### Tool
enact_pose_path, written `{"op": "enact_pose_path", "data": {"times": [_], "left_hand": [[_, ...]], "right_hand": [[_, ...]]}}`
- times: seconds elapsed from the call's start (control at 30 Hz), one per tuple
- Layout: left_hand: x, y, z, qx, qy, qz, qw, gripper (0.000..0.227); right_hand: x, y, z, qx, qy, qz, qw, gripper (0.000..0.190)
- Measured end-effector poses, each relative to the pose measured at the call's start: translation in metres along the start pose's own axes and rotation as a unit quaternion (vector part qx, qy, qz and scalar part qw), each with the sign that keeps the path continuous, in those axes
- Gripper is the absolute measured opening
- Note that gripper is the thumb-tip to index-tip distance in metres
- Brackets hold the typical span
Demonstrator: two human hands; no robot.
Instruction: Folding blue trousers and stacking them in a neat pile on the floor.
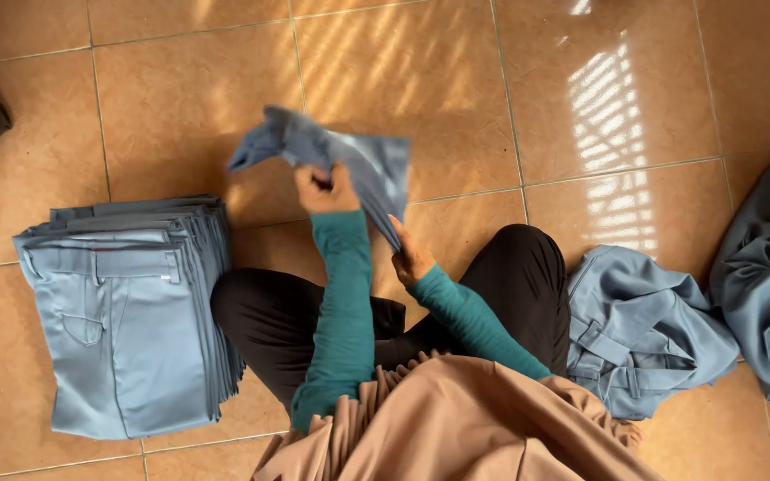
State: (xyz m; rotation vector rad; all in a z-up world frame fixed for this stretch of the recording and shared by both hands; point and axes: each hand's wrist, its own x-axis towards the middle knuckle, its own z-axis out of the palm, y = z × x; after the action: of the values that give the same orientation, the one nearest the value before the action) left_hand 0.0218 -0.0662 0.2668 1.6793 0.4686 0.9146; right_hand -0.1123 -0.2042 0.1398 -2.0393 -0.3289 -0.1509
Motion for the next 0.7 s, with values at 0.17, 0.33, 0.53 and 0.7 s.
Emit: {"op": "enact_pose_path", "data": {"times": [0.17,0.33,0.53,0.7], "left_hand": [[0.016,0.082,0.074,-0.072,-0.135,0.162,0.975,0.024],[-0.043,0.023,0.101,0.050,-0.379,0.098,0.919,0.038],[-0.119,-0.065,-0.001,0.176,-0.511,-0.107,0.835,0.051],[-0.172,-0.153,-0.065,0.241,-0.519,-0.101,0.814,0.032]], "right_hand": [[0.007,-0.041,-0.024,0.355,0.070,0.194,0.912,0.057],[-0.014,0.039,-0.010,0.562,0.071,0.345,0.748,0.050],[-0.041,0.164,-0.004,0.300,0.153,0.556,0.760,0.097],[0.014,0.275,0.002,0.223,0.170,0.448,0.849,0.064]]}}
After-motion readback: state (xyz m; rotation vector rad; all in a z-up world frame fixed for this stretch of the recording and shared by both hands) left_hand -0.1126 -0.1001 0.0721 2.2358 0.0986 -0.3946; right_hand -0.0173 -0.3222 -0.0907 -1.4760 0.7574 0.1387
